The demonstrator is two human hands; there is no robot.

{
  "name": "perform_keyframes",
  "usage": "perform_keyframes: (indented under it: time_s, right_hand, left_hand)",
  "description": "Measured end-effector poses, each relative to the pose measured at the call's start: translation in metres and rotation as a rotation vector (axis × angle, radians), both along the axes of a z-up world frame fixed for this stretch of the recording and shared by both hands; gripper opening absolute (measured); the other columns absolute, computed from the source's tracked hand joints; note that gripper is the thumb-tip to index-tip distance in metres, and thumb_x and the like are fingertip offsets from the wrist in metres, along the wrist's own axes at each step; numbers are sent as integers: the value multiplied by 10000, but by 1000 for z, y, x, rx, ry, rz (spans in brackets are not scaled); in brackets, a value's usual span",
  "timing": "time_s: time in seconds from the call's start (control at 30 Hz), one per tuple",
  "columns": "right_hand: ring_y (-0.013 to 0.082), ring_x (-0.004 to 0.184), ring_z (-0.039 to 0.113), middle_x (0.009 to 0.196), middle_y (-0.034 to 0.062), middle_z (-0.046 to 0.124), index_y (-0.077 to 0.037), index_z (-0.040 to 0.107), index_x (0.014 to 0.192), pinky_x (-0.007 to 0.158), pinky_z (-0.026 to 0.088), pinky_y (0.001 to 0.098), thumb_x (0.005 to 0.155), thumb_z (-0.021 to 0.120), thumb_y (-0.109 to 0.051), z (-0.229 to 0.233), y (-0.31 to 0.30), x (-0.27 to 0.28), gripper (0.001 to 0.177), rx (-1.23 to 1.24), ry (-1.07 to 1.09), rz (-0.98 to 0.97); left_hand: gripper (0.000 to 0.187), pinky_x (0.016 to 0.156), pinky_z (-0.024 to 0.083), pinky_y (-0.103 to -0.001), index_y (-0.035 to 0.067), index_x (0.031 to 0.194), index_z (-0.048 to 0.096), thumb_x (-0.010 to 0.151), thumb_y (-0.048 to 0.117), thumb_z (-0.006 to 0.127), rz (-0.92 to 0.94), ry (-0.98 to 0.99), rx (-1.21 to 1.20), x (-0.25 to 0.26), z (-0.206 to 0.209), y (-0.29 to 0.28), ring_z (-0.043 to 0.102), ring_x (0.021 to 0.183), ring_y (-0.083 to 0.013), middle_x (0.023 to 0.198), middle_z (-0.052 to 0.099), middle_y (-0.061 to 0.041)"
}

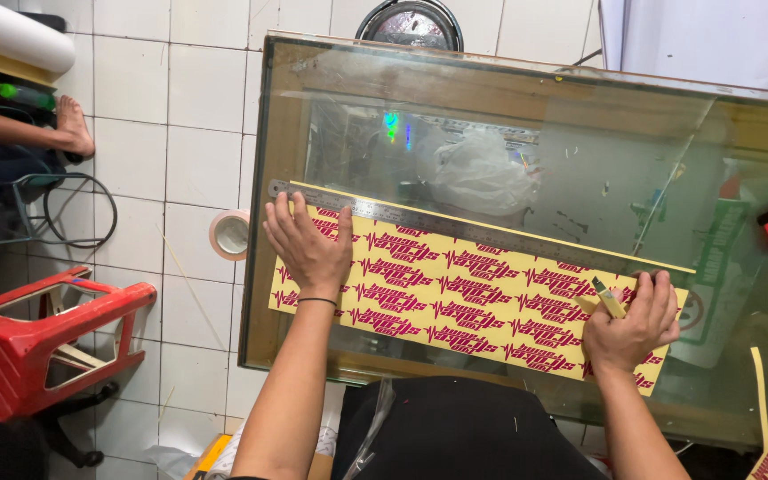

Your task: The person uses a metal ruler and a utility knife to cut a large sheet of yellow stickers with red text into smaller rectangular pieces on a glass table. They repeatedly align the ruler, cut along the edge, and separate the cut sections.

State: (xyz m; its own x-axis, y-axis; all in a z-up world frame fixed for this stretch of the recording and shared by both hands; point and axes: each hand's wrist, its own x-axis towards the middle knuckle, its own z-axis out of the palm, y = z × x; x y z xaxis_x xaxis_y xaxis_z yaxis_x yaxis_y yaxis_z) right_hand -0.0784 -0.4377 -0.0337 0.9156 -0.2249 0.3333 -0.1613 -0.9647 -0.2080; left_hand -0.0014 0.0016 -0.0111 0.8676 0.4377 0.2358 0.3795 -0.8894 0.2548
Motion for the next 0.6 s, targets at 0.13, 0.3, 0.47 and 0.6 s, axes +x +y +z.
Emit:
perform_keyframes:
  time_s: [0.13,0.3,0.47,0.6]
  right_hand:
    - [431,1384,509,1502,245,603,64,685,1367,1012,328,588,967,614,-154,-2,0,2,460,0,-7,-3]
    - [412,1385,510,1500,222,617,31,690,1355,1055,308,571,936,589,-186,-11,-9,-2,483,-6,2,-24]
    - [395,1387,460,1527,151,518,-64,624,1426,1028,310,610,945,677,-150,-11,-26,-3,491,178,118,-31]
    - [454,1037,670,1128,204,679,-34,678,1425,857,497,544,988,614,-62,20,-27,42,443,223,22,244]
  left_hand:
    - [941,1221,159,-614,4,1476,435,913,756,463,19,121,-80,3,12,-4,246,1512,-418,1573,373,-215]
    - [1254,1240,30,-592,-13,1613,161,808,917,407,91,376,-209,6,44,-27,43,1574,-363,1700,107,-201]
    - [1253,1207,212,-641,-38,1574,288,787,904,536,73,388,-233,7,58,-26,218,1542,-455,1661,241,-273]
    - [1255,1207,204,-655,-36,1585,278,773,871,586,123,392,-231,12,53,-25,192,1553,-458,1673,216,-270]
